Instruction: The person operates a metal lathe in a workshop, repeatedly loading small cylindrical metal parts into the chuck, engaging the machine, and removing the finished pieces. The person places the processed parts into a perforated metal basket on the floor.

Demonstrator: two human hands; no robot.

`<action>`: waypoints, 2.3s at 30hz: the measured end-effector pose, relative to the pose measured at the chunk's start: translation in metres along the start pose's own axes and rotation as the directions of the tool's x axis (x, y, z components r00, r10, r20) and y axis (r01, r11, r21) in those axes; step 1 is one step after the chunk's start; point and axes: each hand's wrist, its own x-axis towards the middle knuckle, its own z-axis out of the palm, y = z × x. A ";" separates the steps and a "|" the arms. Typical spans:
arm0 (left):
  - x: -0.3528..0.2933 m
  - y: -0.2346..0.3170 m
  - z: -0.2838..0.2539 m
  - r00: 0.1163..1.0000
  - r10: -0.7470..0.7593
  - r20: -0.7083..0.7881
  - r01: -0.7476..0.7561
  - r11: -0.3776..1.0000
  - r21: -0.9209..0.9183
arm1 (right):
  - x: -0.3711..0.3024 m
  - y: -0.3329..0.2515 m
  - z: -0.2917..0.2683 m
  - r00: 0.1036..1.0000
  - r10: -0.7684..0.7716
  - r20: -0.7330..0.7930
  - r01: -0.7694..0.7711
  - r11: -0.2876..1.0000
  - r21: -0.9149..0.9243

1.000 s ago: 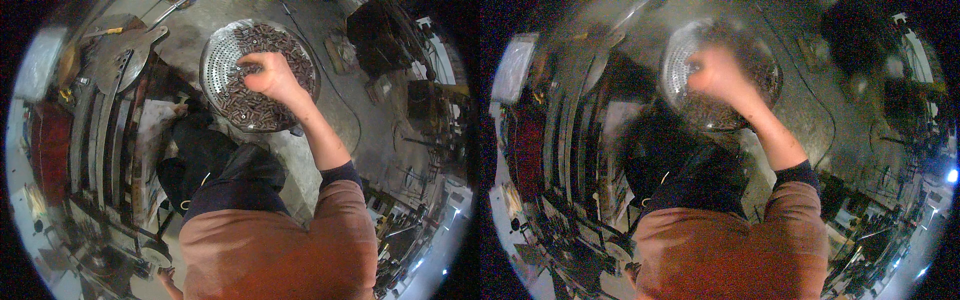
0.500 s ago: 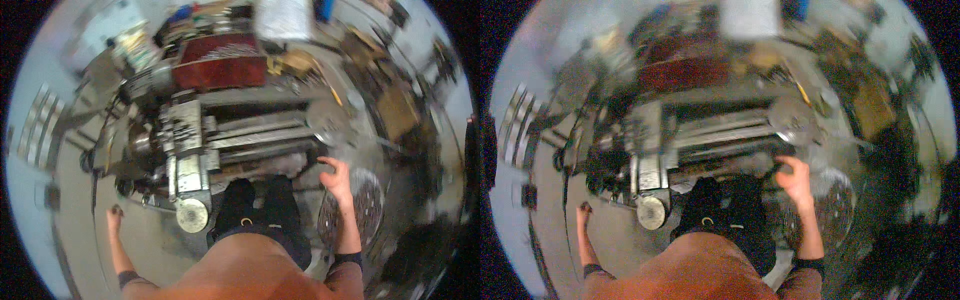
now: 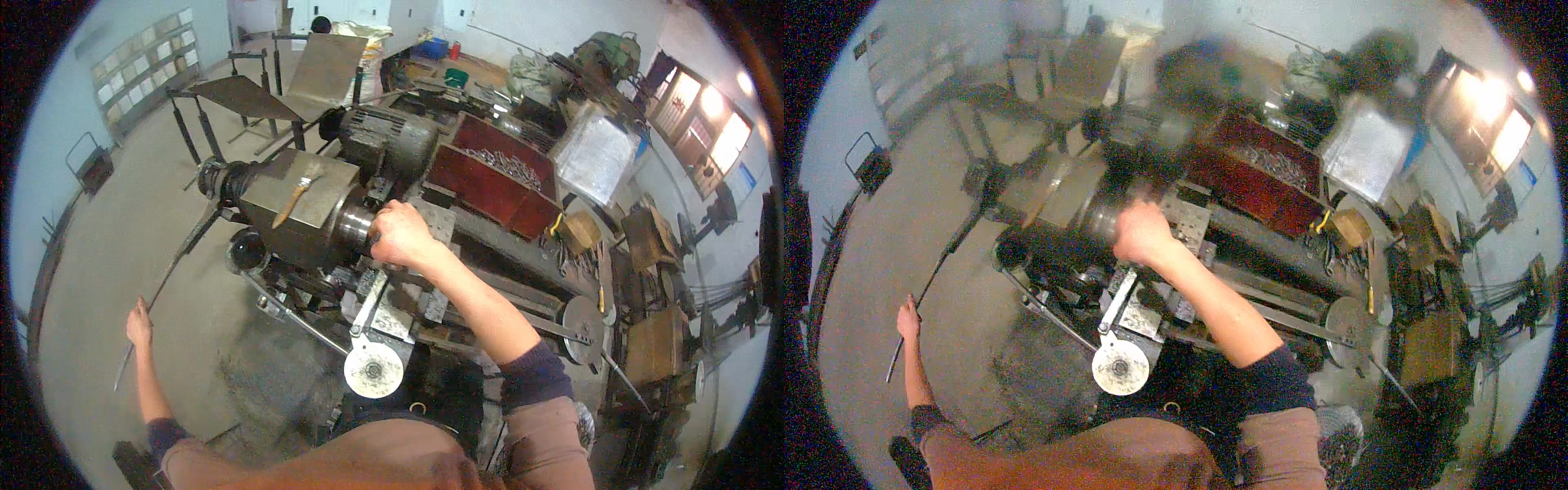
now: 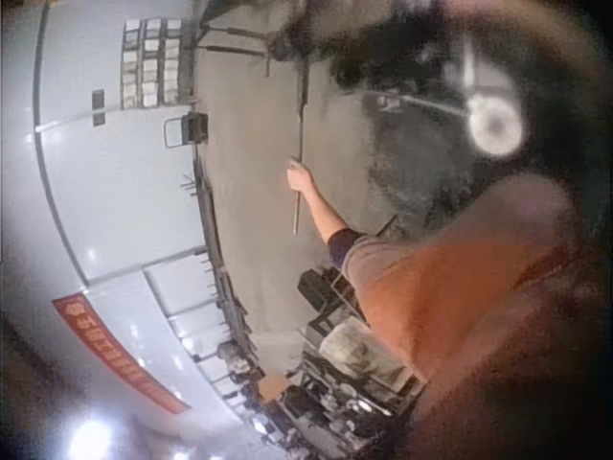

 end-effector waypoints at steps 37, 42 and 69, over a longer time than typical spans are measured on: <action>-0.319 0.351 -0.034 0.172 0.974 -0.147 -0.468 -0.050 -0.882 | -0.198 -0.007 -0.019 0.898 -0.088 -0.430 0.416 0.488 0.768; -0.358 0.397 -0.006 0.000 0.989 -0.149 -0.204 -0.146 -0.968 | -0.228 0.018 -0.010 0.870 -0.004 -0.494 0.429 0.502 0.751; -0.286 0.324 0.021 0.416 0.908 0.051 -0.555 0.298 -0.776 | -0.148 0.189 -0.070 0.760 0.295 -0.579 -0.074 0.925 0.373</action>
